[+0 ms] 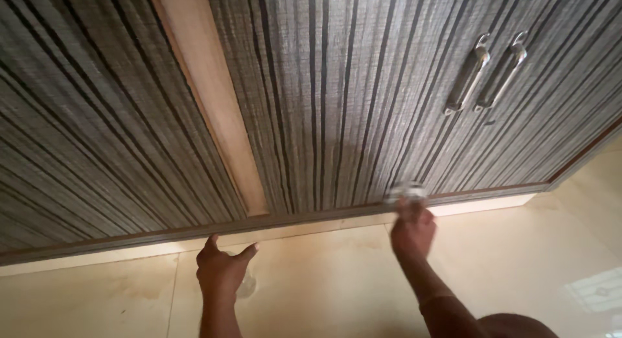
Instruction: The person wipes the surface of a striped cabinet door with a cloth. They periodically pick up a bottle from the floor and pour liquid onto the cloth before resuming wiping.
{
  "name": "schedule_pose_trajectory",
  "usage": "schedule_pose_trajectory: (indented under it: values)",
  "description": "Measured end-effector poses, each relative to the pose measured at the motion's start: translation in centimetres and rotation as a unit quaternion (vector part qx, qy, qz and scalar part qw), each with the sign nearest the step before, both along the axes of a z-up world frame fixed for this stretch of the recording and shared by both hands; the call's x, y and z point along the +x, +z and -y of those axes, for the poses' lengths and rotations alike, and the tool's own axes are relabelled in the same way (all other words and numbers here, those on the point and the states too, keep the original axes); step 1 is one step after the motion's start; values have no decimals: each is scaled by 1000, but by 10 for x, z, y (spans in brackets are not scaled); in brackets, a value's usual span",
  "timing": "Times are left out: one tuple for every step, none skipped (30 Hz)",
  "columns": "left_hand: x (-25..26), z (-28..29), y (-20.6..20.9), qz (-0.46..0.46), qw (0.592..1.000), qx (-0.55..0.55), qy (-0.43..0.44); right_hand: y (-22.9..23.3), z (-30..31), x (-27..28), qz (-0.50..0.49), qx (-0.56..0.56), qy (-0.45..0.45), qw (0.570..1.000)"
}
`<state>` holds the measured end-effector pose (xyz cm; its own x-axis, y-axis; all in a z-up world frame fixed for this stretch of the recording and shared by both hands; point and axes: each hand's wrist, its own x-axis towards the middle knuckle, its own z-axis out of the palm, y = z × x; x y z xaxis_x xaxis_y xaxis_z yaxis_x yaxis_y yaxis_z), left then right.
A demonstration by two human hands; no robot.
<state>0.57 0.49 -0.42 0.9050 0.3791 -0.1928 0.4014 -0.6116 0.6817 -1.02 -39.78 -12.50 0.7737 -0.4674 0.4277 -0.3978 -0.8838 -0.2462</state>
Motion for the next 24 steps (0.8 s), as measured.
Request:
schedule_pose_trajectory:
  values:
    - [1, 0, -2, 3, 1000, 6, 0, 6, 5, 0, 9, 49, -36, 998]
    - [1, 0, -4, 5, 1000, 12, 2, 11, 8, 0, 18, 98, -70, 993]
    - [2, 1, -5, 5, 1000, 15, 5, 14, 10, 0, 27, 146, -104, 983]
    - [3, 1, -6, 6, 1000, 18, 7, 15, 7, 3, 53, 167, -91, 980]
    - [4, 0, -6, 6, 1000, 22, 10, 15, 2, 7, 80, 187, -79, 976]
    - [5, 0, -7, 0, 1000, 24, 12, 14, -5, 12, 105, 208, -66, 970]
    - [6, 2, -9, -6, 1000, 27, 15, 14, -14, 17, 129, 186, -51, 973]
    - [6, 2, -11, -13, 999, 30, 18, 15, -28, 22, 150, 165, -37, 974]
    - [6, 2, -14, 0, 999, 32, 12, 17, -42, 25, 172, 145, -22, 974]
    - [5, 1, -18, 11, 999, 36, 7, 22, -58, 27, 155, 178, -22, 972]
    - [6, -1, -22, 23, 999, 39, 2, 28, -76, 30, 136, 210, -22, 968]
    - [6, -2, -25, 31, 999, 41, 0, 34, -94, 29, 117, 243, -21, 963]
    - [6, -2, -28, 39, 998, 42, -2, 37, -111, 27, 102, 230, 1, 968]
    - [5, -2, -29, 47, 998, 44, -4, 39, -126, 25, 87, 216, 23, 972]
    - [3, -4, -30, 44, 999, 29, 1, 38, -138, 24, 73, 202, 46, 976]
    - [3, -5, -29, 42, 999, 13, 6, 36, -150, 25, 105, 123, 76, 984]
    - [3, -5, -27, 39, 999, -2, 12, 32, -162, 26, 138, 43, 106, 984]
    - [2, -5, -26, 36, 999, -2, 10, 29, -171, 28, 169, -38, 133, 976]
    - [1, -5, -25, 33, 999, -1, 8, 26, -180, 29, 111, -19, 164, 980]
    - [0, -4, -24, 30, 1000, -2, 5, 25, -188, 30, 52, -2, 192, 980]
    - [-1, -4, -25, 26, 999, -16, 9, 24, -195, 29, -7, 15, 220, 975]
    - [-1, -3, -25, 23, 999, -29, 13, 24, -200, 28, -3, -35, 233, 972]
    - [0, -4, -27, 20, 999, -43, 17, 25, -203, 26, 1, -84, 247, 965]
    - [1, -5, -30, 40, 999, -22, 10, 26, -205, 25, 6, -133, 260, 956]
